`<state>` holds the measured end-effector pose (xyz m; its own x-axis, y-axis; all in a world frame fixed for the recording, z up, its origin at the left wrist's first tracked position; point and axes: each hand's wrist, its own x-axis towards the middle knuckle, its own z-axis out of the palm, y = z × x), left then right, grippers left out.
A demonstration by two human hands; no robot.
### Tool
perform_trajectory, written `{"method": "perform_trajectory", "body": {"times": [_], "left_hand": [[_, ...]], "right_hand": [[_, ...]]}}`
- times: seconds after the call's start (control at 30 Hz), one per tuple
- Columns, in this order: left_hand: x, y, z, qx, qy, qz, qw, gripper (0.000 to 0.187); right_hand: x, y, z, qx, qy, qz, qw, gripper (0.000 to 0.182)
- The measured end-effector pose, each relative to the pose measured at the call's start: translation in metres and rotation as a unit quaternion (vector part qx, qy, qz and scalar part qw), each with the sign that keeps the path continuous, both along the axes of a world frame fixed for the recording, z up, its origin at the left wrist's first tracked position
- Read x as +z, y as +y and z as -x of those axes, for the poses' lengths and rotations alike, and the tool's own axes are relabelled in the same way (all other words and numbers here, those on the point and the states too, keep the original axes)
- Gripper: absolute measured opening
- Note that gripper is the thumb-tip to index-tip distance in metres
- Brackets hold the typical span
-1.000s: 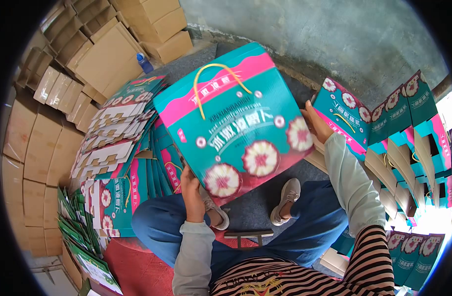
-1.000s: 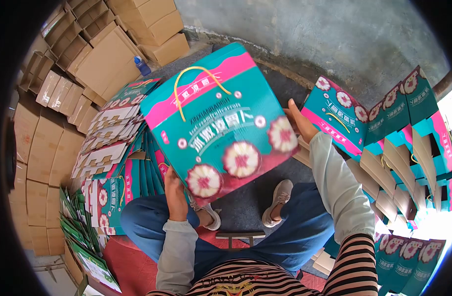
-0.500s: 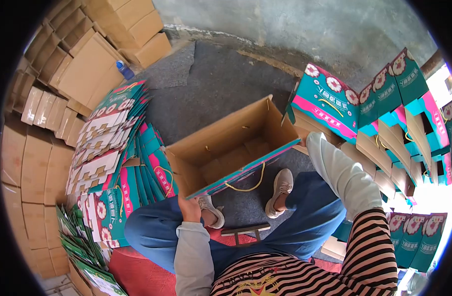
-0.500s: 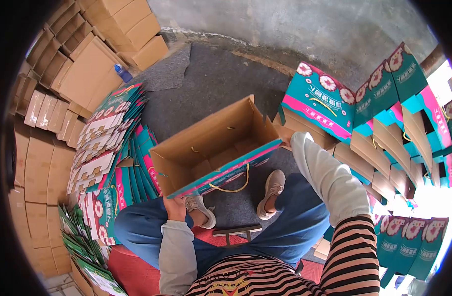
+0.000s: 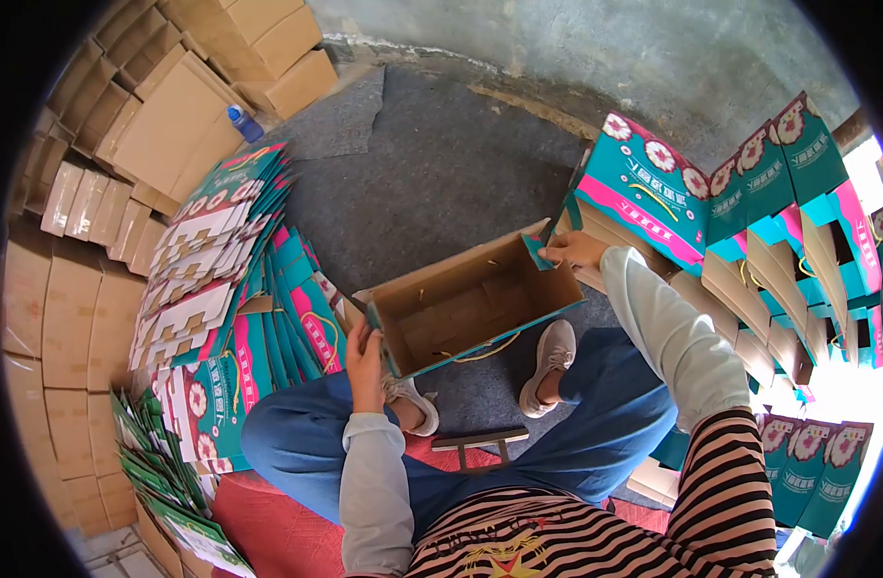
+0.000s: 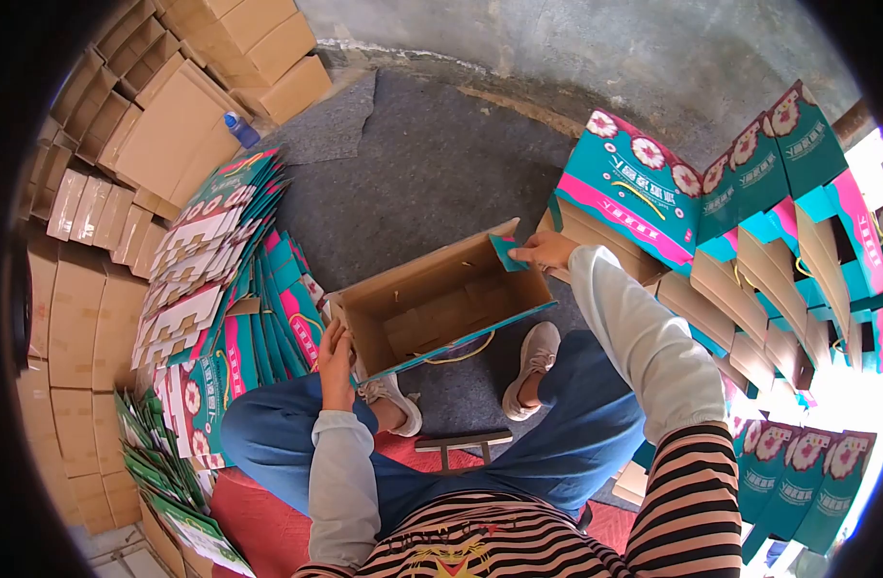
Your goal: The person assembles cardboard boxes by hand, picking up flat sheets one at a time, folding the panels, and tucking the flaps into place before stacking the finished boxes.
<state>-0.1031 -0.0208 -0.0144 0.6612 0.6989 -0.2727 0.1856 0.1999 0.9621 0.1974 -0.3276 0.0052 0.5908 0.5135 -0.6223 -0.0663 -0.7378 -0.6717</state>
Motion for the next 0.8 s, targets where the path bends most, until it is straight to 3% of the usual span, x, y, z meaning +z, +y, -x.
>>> {"method": "perform_trajectory", "body": {"times": [0.1, 0.17, 0.2, 0.3, 0.33, 0.43, 0.53, 0.63, 0.73, 0.8], "left_hand": [[0.002, 0.006, -0.006, -0.077, 0.0, -0.145, 0.986, 0.03], [0.014, 0.005, -0.011, -0.154, 0.034, -0.279, 0.947, 0.029], [0.022, 0.002, -0.015, -0.186, 0.051, -0.317, 0.929, 0.039], [0.025, 0.0, -0.021, -0.276, 0.145, -0.387, 0.868, 0.05], [0.028, 0.001, -0.024, -0.292, 0.145, -0.344, 0.881, 0.058], [0.022, -0.001, -0.024, -0.3, 0.189, -0.482, 0.801, 0.051], [0.031, 0.003, -0.026, -0.328, 0.179, -0.36, 0.855, 0.041], [0.035, 0.004, -0.016, -0.243, 0.182, -0.22, 0.927, 0.031], [0.01, 0.018, -0.009, -0.205, 0.115, -0.26, 0.937, 0.028], [0.017, 0.026, -0.005, -0.245, 0.157, -0.291, 0.911, 0.027]], "right_hand": [[-0.004, 0.009, -0.003, 0.053, -0.084, 0.045, 0.994, 0.056], [-0.001, 0.015, -0.003, 0.079, -0.11, 0.064, 0.989, 0.051], [-0.002, 0.019, -0.004, 0.093, -0.107, 0.062, 0.988, 0.049], [-0.009, 0.031, -0.005, 0.137, -0.069, 0.053, 0.987, 0.045], [-0.012, 0.034, -0.006, 0.152, -0.052, 0.05, 0.986, 0.044], [-0.016, 0.042, -0.006, 0.218, -0.052, 0.075, 0.972, 0.039], [-0.017, 0.037, -0.007, 0.178, -0.011, 0.039, 0.983, 0.044], [-0.005, 0.028, -0.011, 0.1, 0.066, 0.019, 0.993, 0.047], [0.011, 0.023, -0.007, 0.068, 0.077, 0.038, 0.994, 0.048], [0.011, 0.02, -0.006, 0.089, 0.041, 0.04, 0.994, 0.048]]}}
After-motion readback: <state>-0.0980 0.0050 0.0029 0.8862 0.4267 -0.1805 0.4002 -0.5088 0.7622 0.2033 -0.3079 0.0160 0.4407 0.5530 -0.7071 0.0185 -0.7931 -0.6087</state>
